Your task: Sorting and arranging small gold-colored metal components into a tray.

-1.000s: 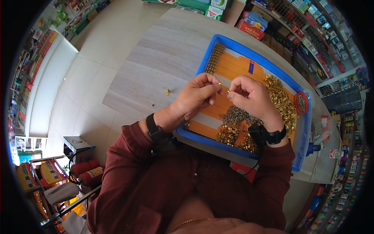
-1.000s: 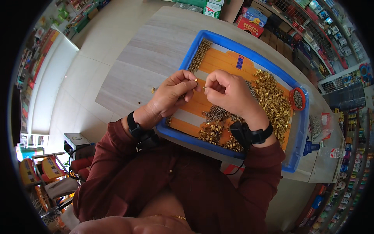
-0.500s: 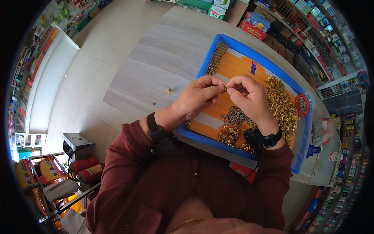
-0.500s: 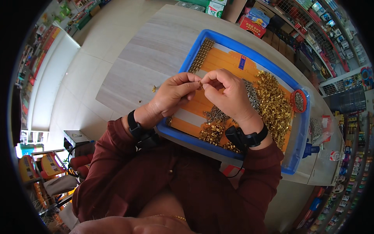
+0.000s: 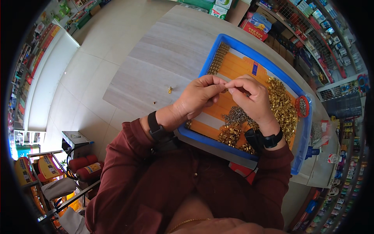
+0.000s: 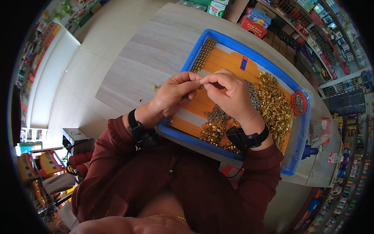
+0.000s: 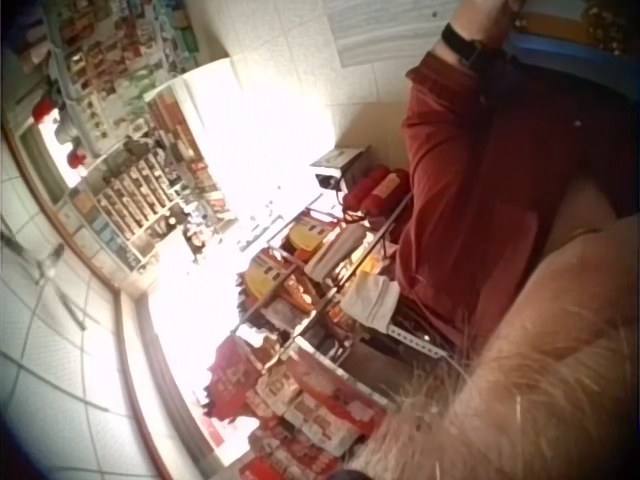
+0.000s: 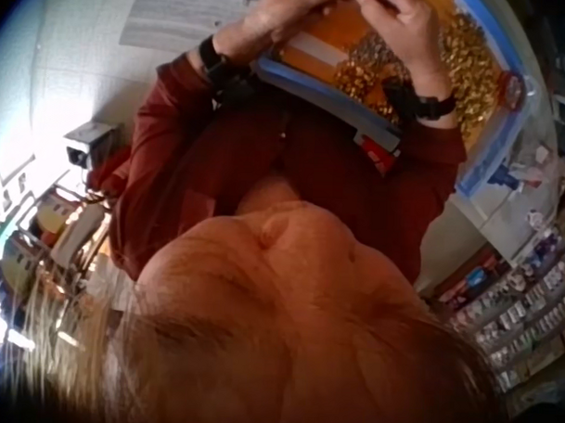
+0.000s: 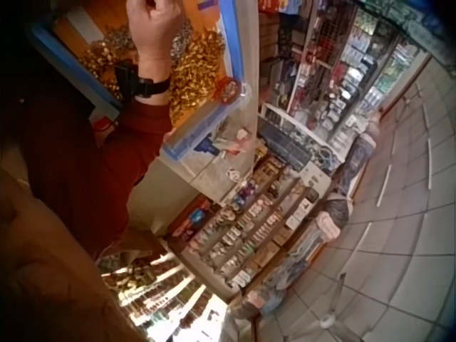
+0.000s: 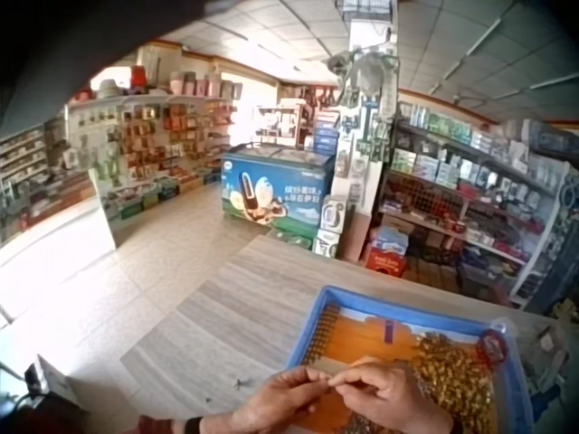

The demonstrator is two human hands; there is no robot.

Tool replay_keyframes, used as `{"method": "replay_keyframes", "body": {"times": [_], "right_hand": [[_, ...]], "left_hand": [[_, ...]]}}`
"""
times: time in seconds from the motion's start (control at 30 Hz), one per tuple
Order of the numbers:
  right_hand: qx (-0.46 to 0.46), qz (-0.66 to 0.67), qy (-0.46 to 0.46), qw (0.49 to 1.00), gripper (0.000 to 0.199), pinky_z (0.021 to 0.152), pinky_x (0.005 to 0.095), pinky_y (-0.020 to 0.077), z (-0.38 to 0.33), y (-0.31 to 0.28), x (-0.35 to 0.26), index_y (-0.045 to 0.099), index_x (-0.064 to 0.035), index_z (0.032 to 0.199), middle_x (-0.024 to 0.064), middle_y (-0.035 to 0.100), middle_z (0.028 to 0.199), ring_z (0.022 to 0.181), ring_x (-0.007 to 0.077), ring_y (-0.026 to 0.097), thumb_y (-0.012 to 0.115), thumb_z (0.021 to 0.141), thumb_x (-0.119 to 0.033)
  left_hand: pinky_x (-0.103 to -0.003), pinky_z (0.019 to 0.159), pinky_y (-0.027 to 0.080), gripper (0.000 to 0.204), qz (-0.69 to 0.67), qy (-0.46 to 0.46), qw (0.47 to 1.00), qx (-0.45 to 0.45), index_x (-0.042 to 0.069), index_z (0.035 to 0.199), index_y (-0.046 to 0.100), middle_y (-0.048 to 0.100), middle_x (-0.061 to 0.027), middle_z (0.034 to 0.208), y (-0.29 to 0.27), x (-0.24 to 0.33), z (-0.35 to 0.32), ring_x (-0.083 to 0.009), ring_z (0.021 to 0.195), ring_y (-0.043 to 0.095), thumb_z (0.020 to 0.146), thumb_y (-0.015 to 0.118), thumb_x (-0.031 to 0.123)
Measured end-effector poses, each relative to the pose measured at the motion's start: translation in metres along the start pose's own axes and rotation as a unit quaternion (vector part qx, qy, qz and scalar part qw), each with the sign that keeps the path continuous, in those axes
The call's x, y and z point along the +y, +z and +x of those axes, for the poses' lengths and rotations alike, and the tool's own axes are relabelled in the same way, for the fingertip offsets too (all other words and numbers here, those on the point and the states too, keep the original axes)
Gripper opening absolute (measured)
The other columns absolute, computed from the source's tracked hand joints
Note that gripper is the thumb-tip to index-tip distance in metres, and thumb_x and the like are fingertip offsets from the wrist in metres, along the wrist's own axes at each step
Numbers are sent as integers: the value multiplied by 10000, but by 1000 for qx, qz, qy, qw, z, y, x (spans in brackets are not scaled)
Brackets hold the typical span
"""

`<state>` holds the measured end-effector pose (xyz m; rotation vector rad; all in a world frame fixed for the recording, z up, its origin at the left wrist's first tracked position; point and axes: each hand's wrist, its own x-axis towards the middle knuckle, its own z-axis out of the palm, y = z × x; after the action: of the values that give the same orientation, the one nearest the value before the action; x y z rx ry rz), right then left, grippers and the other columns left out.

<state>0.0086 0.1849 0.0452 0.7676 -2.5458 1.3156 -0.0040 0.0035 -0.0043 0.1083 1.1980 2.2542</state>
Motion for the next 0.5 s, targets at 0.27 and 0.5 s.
{"method": "replay_keyframes", "body": {"times": [0.27, 0.5], "right_hand": [[-13, -10, 4, 1000, 181, 670, 256, 527, 2, 2, -1, 633, -39, 949, 60, 624, 838, 732, 148, 642, 638, 774, 6], [-15, -44, 138, 989, 183, 714, 243, 495, 47, -18, 63, 620, -26, 980, 46, 640, 854, 786, 122, 621, 650, 804, -65]], "left_hand": [[-151, 471, 338, 175, -7, 0, 1000, -14, 50, 1060, 560, 563, 12, 878, -2, -1, 1, -28, 657, 479, 910, 585, 135], [-168, 510, 365, 216, -21, -1, 1000, -7, 50, 1081, 511, 578, -45, 931, 1, 4, -1, -66, 646, 488, 876, 457, 13]]}}
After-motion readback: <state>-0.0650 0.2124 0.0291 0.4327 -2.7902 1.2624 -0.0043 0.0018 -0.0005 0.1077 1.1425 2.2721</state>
